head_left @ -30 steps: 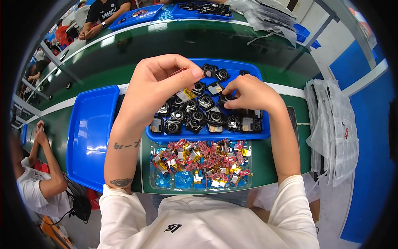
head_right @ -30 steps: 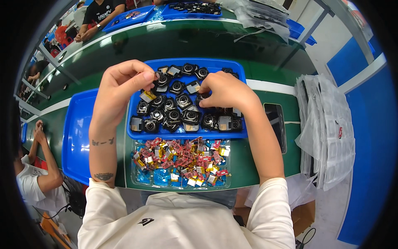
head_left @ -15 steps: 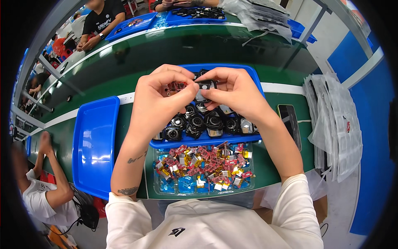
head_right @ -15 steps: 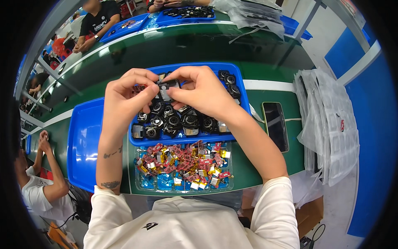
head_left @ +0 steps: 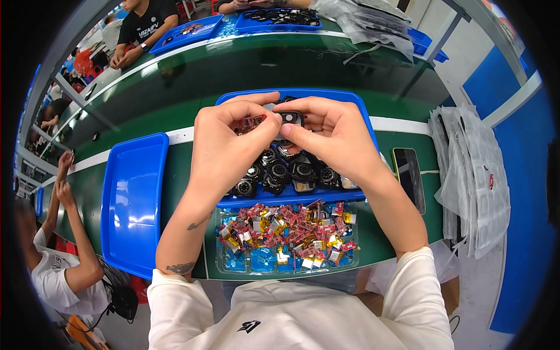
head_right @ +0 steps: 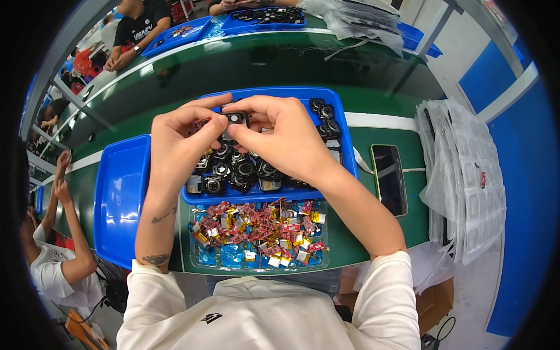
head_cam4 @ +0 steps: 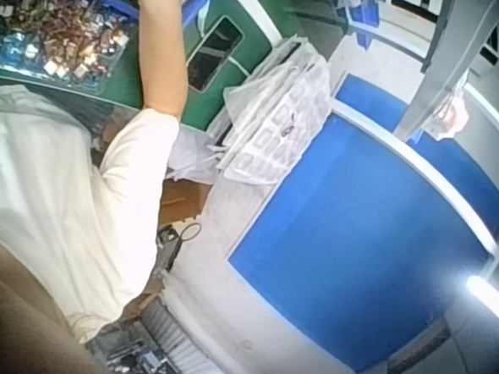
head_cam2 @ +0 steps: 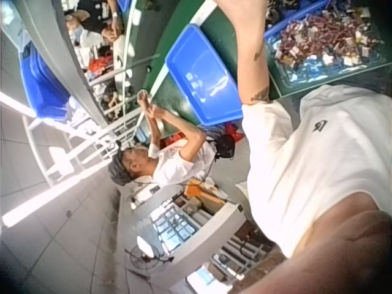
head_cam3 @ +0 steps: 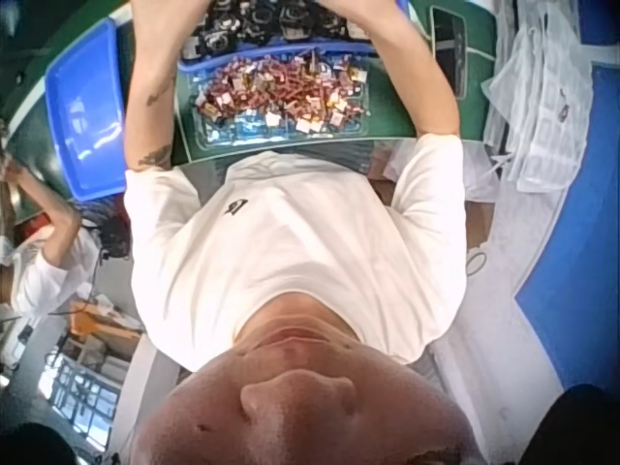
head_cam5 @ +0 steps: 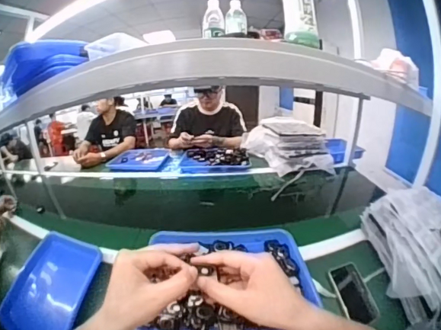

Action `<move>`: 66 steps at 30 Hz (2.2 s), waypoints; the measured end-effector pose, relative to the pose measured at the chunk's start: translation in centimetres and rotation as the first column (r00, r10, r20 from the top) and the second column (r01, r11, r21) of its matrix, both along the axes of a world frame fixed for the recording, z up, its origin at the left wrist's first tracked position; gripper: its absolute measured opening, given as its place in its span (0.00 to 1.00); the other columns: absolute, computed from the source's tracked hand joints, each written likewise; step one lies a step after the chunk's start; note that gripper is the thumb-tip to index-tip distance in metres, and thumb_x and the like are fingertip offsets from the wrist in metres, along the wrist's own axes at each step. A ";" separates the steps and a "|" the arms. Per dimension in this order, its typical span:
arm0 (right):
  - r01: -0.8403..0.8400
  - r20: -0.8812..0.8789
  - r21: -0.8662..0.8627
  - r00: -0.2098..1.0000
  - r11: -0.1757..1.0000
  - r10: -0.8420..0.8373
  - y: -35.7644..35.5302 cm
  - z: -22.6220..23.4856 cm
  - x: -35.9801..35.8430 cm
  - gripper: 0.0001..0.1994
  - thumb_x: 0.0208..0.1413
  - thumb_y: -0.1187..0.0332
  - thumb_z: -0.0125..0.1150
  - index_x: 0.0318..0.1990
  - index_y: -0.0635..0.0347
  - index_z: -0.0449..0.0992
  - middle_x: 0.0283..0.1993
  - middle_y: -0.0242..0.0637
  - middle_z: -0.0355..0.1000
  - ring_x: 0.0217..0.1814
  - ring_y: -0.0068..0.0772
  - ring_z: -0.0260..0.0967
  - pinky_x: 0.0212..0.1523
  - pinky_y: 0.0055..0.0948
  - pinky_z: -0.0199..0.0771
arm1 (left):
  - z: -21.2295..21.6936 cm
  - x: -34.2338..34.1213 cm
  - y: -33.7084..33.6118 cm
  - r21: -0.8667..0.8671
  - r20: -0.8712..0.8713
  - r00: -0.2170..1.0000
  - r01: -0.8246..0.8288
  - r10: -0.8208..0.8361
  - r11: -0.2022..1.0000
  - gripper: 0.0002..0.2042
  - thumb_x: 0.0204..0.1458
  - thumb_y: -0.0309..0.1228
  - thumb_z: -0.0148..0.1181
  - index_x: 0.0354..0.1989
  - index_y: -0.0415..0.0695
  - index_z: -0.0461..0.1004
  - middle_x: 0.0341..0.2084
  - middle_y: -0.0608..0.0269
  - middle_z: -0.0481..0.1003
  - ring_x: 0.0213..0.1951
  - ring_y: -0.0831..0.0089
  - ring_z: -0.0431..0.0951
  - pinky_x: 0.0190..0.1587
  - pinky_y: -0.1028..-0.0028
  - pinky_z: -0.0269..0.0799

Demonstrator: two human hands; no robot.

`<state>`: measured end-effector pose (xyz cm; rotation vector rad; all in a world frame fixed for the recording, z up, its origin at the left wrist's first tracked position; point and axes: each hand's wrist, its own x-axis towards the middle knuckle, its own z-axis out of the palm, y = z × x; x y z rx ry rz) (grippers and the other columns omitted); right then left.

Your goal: Assembling small electronic components, specifically attaching camera modules to small battery-like parts on an assembly line.

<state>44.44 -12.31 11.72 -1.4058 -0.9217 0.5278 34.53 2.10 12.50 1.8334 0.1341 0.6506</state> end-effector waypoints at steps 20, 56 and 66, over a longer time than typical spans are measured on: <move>0.075 -0.231 0.136 0.972 0.988 -0.042 -0.2 0.0 0.7 0.11 0.56 0.72 0.59 0.45 0.67 0.76 0.37 0.37 0.77 0.36 0.20 0.74 0.32 0.20 0.78 | -0.4 0.3 -1.4 -0.011 0.185 0.981 -0.049 0.051 0.999 0.06 0.48 0.23 0.63 0.35 0.36 0.80 0.36 0.55 0.78 0.30 0.78 0.78 0.32 0.79 0.74; -0.103 0.272 0.097 0.960 0.990 0.073 -2.3 2.8 -1.5 0.04 0.48 0.77 0.65 0.33 0.66 0.80 0.31 0.34 0.77 0.32 0.20 0.74 0.35 0.19 0.73 | -2.9 4.4 11.6 -0.076 -0.027 0.906 -0.423 0.422 0.903 0.14 0.44 0.32 0.69 0.34 0.35 0.77 0.25 0.62 0.78 0.24 0.82 0.74 0.28 0.82 0.71; -0.334 0.552 -0.477 0.606 0.813 0.573 -0.7 -0.4 -3.0 0.09 0.44 0.72 0.61 0.36 0.58 0.78 0.31 0.38 0.75 0.35 0.37 0.73 0.35 0.32 0.72 | -13.3 8.7 21.3 0.003 -0.442 0.652 -0.685 0.616 0.728 0.10 0.44 0.36 0.68 0.25 0.41 0.80 0.20 0.61 0.79 0.23 0.74 0.79 0.34 0.73 0.77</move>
